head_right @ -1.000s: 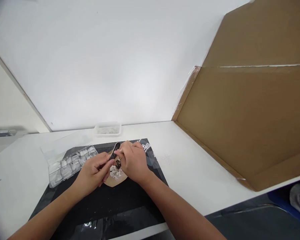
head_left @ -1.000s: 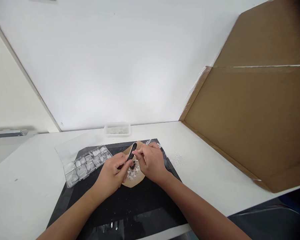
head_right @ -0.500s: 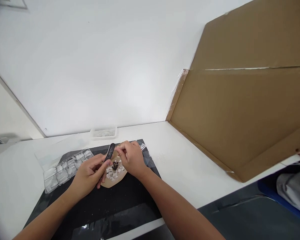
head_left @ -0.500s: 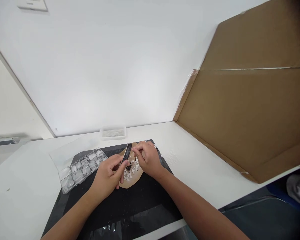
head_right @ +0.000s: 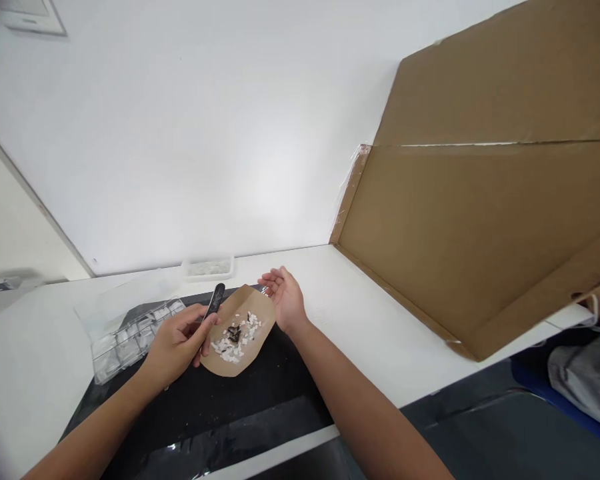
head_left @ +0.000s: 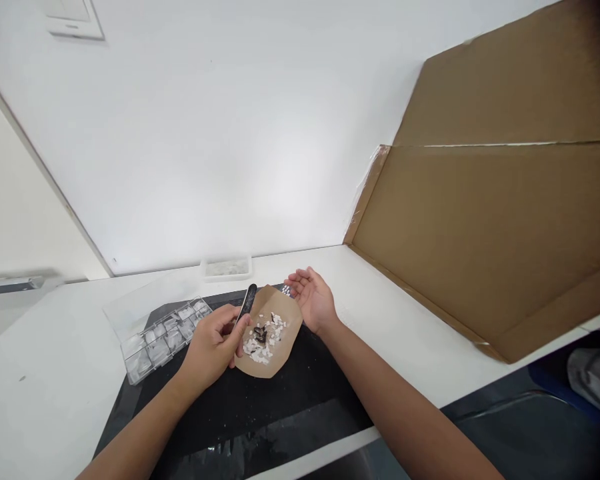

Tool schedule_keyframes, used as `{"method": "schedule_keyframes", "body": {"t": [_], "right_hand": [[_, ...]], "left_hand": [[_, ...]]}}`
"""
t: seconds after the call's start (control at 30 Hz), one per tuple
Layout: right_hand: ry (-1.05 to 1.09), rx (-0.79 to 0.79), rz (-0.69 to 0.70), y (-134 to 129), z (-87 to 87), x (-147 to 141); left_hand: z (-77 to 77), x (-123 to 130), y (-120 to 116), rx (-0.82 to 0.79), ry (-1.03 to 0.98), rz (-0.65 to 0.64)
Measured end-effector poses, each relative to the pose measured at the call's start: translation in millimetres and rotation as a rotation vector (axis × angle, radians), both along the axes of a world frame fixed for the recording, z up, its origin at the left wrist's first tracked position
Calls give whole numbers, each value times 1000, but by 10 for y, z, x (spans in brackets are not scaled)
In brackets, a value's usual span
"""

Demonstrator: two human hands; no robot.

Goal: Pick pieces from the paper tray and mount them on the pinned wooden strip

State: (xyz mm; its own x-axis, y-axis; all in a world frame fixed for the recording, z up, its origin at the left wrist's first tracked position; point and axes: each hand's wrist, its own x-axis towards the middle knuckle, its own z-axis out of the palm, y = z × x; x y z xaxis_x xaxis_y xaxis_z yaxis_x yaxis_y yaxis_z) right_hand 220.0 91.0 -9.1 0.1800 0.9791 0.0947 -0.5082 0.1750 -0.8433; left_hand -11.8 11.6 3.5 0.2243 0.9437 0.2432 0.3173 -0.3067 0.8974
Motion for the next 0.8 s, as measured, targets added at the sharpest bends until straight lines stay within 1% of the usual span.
{"method": "schedule_keyframes", "body": {"t": [0.17,0.27,0.4,0.53,0.8], "right_hand": [[133,20,21,19,123,218],[213,36,16,40,145,312],[253,-25,11,92,74,370],[263,-80,33,124,-7,352],[256,-121,100,143,-75,300]], "left_hand": [[-2,-7,4,1,-35,38],[-24,-12,21,0,-53,54],[-53,-24,51,-6,-60,66],[-70,-40,67,-7,-68,68],[-91,-31,86,-18,-91,73]]}}
